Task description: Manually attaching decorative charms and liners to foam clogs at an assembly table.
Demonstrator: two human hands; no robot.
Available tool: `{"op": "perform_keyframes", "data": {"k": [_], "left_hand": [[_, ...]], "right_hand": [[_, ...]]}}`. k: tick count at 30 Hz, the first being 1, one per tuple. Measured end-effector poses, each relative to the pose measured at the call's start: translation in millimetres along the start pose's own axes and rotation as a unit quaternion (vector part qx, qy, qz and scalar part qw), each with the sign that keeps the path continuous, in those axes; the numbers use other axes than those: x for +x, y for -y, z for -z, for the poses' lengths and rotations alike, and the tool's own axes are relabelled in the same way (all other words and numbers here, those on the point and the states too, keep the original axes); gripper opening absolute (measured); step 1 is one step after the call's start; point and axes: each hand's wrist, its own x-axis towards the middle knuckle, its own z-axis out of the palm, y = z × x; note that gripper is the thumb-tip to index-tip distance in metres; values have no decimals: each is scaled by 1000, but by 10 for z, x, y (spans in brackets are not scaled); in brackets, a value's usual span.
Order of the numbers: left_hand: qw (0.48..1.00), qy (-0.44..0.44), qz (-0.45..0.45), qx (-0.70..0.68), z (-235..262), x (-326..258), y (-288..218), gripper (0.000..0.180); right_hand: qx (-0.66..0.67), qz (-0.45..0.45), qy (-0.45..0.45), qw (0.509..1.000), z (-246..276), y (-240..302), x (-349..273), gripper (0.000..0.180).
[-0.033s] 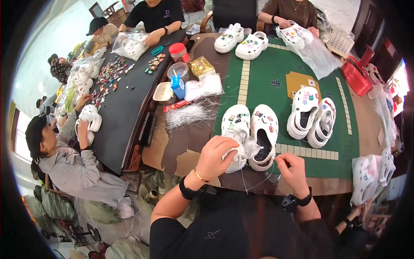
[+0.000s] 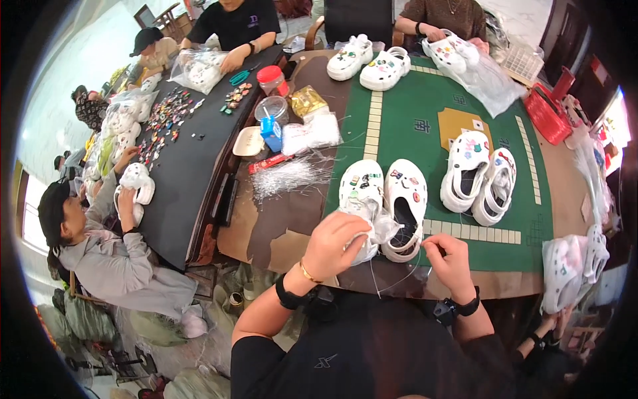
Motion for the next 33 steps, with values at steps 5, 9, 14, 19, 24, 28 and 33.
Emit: {"op": "perform_keyframes", "data": {"k": [5,9,14,19,24,28,33], "left_hand": [[994,72,-82,4,-188,53,-205,23],[987,113,-115,11,-386,137,-281,26],[974,192,-92,80,-734,151,-163,31],[948,287,40,134,-921,240,-44,21],[938,284,-14,200,-1052,204,26,24],[951,281,48,117,-1042,289,78,20],[955,282,80,44,-1053,330,110,18]], "right_hand": [[-11,-3,-16,1000,3,-75,-19,8],[-21,-33,-39,998,29,-222,-28,9],[-40,-54,-51,996,29,-411,-78,10],[-89,-67,-38,993,-7,-555,-163,11],[-105,-56,-26,993,-23,-597,-181,11],[-110,-40,-18,993,-52,-602,-169,11],[-120,-7,-31,992,-230,-639,-82,12]]}}
